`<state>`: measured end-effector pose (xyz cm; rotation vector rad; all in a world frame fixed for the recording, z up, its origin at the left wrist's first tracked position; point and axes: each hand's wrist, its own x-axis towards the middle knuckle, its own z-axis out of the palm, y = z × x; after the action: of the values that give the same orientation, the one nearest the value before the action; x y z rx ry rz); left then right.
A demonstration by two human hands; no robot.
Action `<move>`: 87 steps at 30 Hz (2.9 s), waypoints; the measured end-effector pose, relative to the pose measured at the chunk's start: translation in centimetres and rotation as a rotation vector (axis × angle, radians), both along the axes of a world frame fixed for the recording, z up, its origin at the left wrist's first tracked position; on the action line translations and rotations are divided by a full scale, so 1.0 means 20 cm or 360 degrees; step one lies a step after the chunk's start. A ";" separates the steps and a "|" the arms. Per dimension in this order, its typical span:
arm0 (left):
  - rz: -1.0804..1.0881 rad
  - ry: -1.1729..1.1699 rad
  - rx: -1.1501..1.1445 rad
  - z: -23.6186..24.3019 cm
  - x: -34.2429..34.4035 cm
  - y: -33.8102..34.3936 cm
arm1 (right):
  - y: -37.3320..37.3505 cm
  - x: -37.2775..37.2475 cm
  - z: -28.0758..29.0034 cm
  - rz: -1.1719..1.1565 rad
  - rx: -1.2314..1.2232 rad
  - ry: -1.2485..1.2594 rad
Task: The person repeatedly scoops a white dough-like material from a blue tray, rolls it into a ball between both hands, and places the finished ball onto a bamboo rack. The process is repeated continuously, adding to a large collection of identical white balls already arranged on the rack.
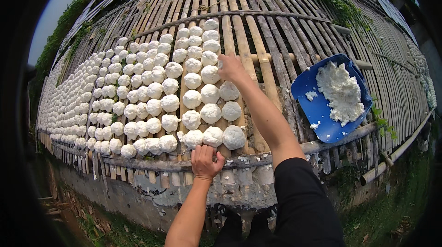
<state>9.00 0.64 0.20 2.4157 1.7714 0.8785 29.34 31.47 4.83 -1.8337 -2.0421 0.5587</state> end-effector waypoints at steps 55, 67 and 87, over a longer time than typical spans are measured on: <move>-0.0020 0.0011 0.0001 -0.09 -0.01 -0.02 | -1.27 1.38 -0.06 -0.1166 0.0048 -0.0117; -0.0128 -0.3188 -0.2144 0.42 0.30 -0.62 | -2.35 0.70 0.87 0.0149 0.0229 0.0810; -0.0635 -0.3791 -0.2549 0.49 0.33 -1.70 | -3.43 -0.08 0.54 -0.0199 0.0722 0.0951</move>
<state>15.51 -33.37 9.98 -0.1302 0.2246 0.7233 27.77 -37.12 15.59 -1.3130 -1.4902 0.4821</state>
